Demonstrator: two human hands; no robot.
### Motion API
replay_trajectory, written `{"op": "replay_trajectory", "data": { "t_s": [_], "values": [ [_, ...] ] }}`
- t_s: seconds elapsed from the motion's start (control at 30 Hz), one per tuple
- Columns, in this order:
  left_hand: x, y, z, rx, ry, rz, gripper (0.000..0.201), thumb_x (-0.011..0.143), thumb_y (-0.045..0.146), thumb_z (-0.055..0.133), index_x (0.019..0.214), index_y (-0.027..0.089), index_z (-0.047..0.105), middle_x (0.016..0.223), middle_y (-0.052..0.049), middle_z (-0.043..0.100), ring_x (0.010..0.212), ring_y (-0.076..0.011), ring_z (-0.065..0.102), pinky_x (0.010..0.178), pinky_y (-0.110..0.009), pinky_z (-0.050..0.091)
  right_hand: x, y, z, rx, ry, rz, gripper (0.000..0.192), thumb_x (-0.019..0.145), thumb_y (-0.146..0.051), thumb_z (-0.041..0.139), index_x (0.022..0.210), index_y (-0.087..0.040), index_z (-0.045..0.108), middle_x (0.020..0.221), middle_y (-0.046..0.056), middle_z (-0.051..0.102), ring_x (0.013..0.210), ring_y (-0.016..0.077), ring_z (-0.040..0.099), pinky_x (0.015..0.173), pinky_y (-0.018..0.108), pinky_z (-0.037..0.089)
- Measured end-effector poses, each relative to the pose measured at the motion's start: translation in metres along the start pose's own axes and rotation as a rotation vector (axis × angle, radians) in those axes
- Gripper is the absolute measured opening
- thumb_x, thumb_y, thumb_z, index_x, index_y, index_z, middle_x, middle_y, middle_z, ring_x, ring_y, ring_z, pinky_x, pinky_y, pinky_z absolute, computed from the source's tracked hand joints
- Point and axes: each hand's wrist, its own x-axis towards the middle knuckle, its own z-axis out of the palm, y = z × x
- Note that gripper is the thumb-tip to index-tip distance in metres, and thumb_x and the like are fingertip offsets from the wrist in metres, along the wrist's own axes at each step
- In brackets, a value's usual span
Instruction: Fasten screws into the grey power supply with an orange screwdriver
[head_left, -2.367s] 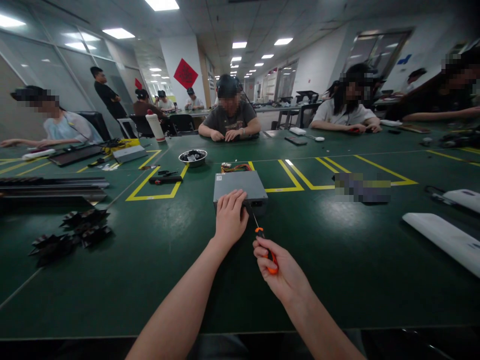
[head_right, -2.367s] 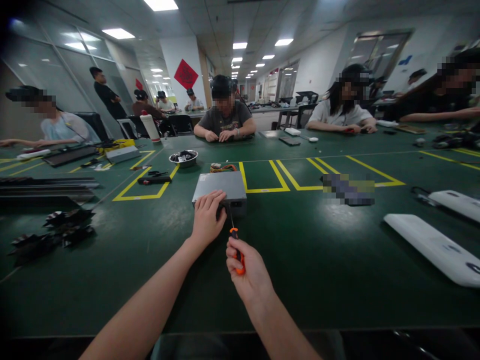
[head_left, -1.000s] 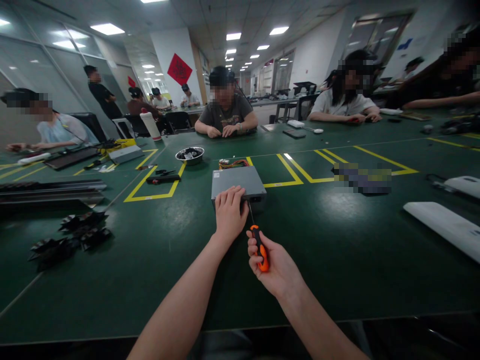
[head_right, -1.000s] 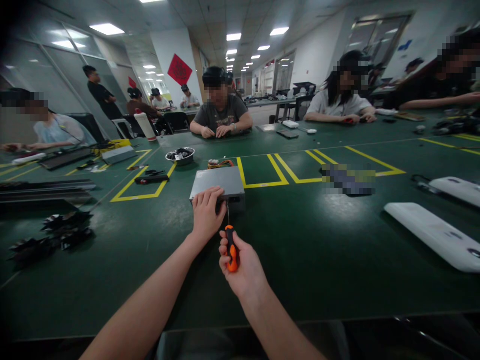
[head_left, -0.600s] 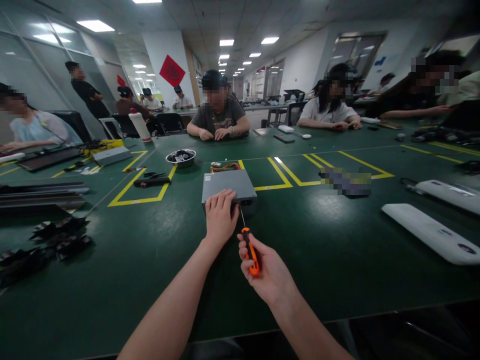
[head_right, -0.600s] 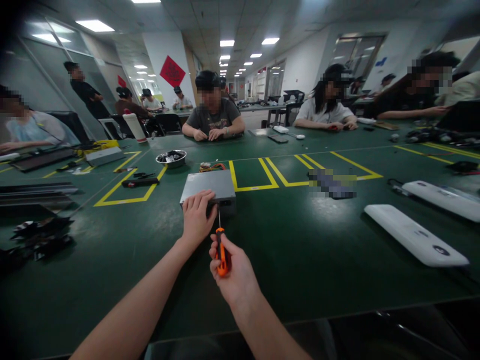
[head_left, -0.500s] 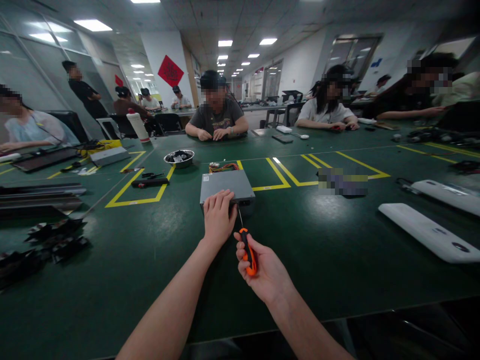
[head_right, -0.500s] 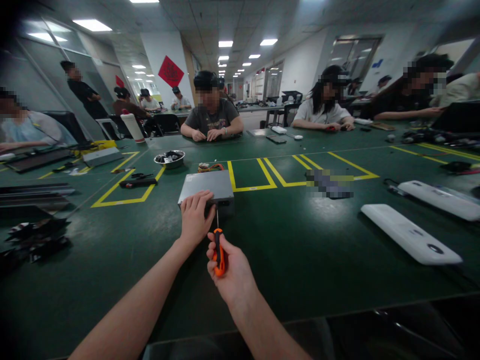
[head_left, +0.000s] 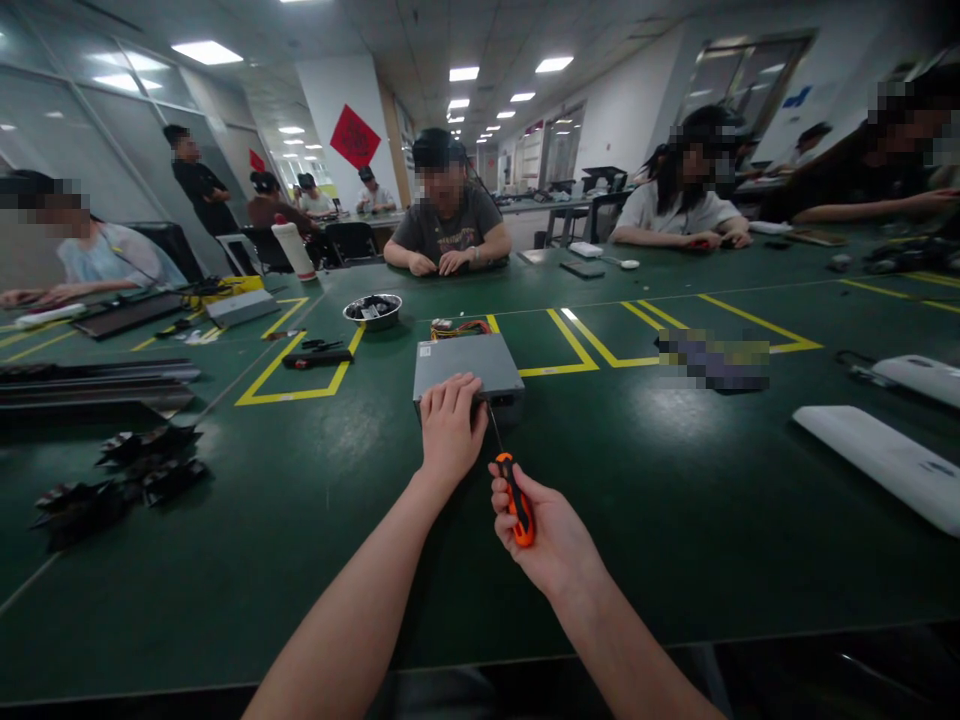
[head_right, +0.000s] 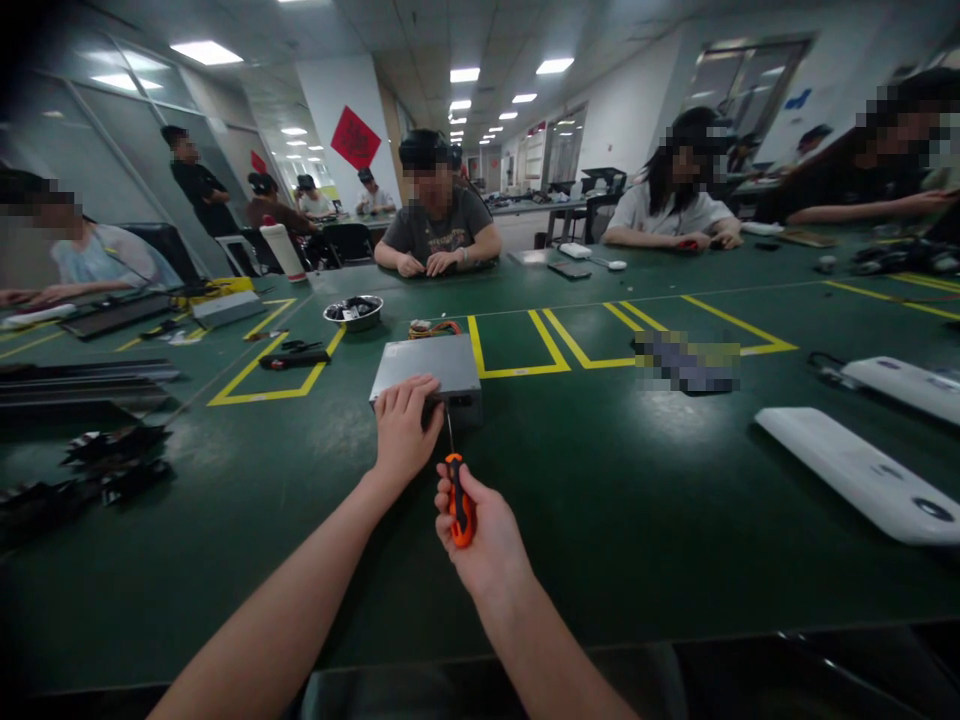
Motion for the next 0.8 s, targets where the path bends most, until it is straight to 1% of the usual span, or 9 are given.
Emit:
{"op": "replay_trajectory", "data": {
  "t_s": [0.07,0.13,0.2,0.33,0.5,0.63,0.73,0.8],
  "values": [
    [0.000,0.000,0.001,0.002,0.002,-0.008,0.027,0.082,0.022,0.049,0.109,0.021,0.053,0.116,-0.005,0.057,0.110,-0.0229,0.046,0.094,-0.038,0.031,0.001,0.002,0.001,-0.008,-0.016,-0.036,0.017,0.086,-0.019,0.045,0.089,-0.008,0.057,0.063,0.002,0.053,0.047,0.0044,0.048,0.033,0.010,0.034],
    [0.000,0.000,0.002,0.004,-0.001,-0.014,0.027,0.083,0.022,0.049,0.109,0.021,0.053,0.116,-0.005,0.057,0.111,-0.0232,0.046,0.095,-0.039,0.030,0.001,0.003,0.002,0.005,-0.020,-0.076,0.012,0.084,-0.018,0.048,0.083,-0.009,0.056,0.064,0.002,0.053,0.045,0.0037,0.046,0.030,0.010,0.029],
    [0.000,0.000,0.003,0.004,-0.003,-0.014,0.027,0.083,0.022,0.049,0.109,0.021,0.053,0.116,-0.005,0.057,0.110,-0.0234,0.046,0.095,-0.039,0.030,0.000,0.004,0.003,0.036,-0.021,-0.085,0.009,0.083,-0.015,0.050,0.079,-0.010,0.055,0.063,0.001,0.052,0.044,0.0028,0.044,0.029,0.009,0.027],
    [0.001,0.000,0.003,-0.003,-0.005,-0.009,0.026,0.083,0.022,0.049,0.109,0.021,0.053,0.116,-0.005,0.057,0.111,-0.0224,0.046,0.094,-0.039,0.030,-0.001,0.002,0.004,0.099,-0.062,0.007,0.013,0.085,-0.018,0.047,0.083,-0.009,0.055,0.059,0.000,0.049,0.042,0.0027,0.044,0.031,0.009,0.032],
    [0.002,0.000,0.000,0.004,-0.016,-0.015,0.025,0.083,0.023,0.049,0.108,0.021,0.053,0.115,-0.005,0.058,0.110,-0.0224,0.047,0.093,-0.039,0.031,-0.001,-0.001,0.006,0.147,-0.135,0.080,0.017,0.087,-0.020,0.041,0.085,-0.010,0.053,0.051,-0.004,0.044,0.035,0.0017,0.036,0.031,0.010,0.029],
    [0.001,0.001,-0.002,0.023,-0.031,-0.016,0.025,0.083,0.024,0.049,0.108,0.022,0.053,0.116,-0.004,0.057,0.110,-0.0218,0.047,0.093,-0.038,0.031,-0.003,-0.002,0.006,0.132,-0.186,0.095,0.018,0.088,-0.021,0.039,0.082,-0.010,0.053,0.051,-0.005,0.043,0.034,0.0007,0.034,0.031,0.009,0.027],
    [0.001,0.002,-0.003,0.030,-0.032,-0.023,0.025,0.084,0.023,0.048,0.108,0.022,0.053,0.117,-0.004,0.057,0.111,-0.0218,0.046,0.094,-0.038,0.031,-0.010,-0.002,0.001,0.054,-0.203,0.040,0.021,0.087,-0.022,0.040,0.080,-0.009,0.055,0.051,-0.005,0.043,0.034,0.0005,0.032,0.031,0.010,0.025],
    [0.000,0.003,-0.003,0.031,-0.029,-0.023,0.025,0.084,0.023,0.048,0.108,0.021,0.053,0.116,-0.005,0.057,0.111,-0.0218,0.047,0.094,-0.038,0.031,-0.018,-0.005,-0.005,-0.037,-0.191,-0.057,0.020,0.084,-0.023,0.045,0.080,-0.009,0.058,0.053,-0.004,0.044,0.035,0.0012,0.032,0.031,0.012,0.025]
  ]
}}
